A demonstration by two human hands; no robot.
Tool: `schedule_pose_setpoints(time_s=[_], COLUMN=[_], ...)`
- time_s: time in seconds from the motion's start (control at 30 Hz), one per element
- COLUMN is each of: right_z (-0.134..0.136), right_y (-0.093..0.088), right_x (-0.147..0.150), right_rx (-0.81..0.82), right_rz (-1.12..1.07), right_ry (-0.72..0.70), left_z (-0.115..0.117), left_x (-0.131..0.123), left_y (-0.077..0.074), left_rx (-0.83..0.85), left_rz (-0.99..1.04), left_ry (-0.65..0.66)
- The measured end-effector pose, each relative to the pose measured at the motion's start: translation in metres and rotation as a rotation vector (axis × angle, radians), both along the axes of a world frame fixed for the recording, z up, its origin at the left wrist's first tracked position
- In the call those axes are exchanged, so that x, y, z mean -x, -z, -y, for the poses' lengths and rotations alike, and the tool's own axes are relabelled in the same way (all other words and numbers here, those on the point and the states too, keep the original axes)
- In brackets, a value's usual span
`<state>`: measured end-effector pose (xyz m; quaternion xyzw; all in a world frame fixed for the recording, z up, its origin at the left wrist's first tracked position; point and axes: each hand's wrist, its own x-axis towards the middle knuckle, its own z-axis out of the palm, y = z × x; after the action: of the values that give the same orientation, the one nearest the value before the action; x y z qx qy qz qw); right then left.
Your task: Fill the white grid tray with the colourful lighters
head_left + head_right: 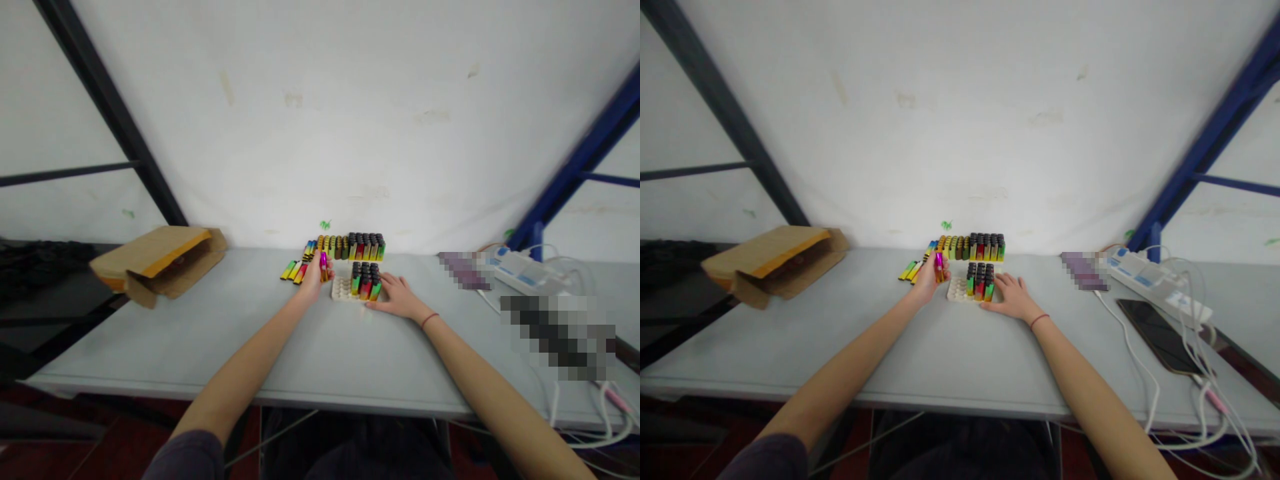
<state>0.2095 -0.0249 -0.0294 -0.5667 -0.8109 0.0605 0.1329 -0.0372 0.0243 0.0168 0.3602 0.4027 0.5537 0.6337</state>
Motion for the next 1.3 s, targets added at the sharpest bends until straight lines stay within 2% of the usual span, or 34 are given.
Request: schedule_pose_setpoints(time_s=[0.2,0.63,0.8,1.1,1.3], right_z=[-0.0003,0.0010,0.0013,0.0010,-0.0012], right_y=[0.0004,-0.0013,-0.0013,0.0003,-0.0023], right_x=[0.0002,0.0012,0.0014,0.0011,-0.0003], right_rx=[0.006,0.025,0.021,0.015,-0.018], right_rz=[0.002,0.005,0.004,-0.009,-0.039], right_ry=[0.001,0.015,0.014,0.014,0.008], left_z=[0.0032,0.0047,0.0059,0.0094,0.0055], left_x=[-0.0006,-0.0035,-0.0042,-0.0063,-0.0041], left_y=[0.0003,0.0002,0.0036,0.0021,0.0037], left_rx=[0.056,0.148,0.110,0.122,0.058], left_rz=[0.030,0.001,-0.003,-0.030,0.016], left_ry=[0.034,-0.044,-0.077,-0.036,-0.046])
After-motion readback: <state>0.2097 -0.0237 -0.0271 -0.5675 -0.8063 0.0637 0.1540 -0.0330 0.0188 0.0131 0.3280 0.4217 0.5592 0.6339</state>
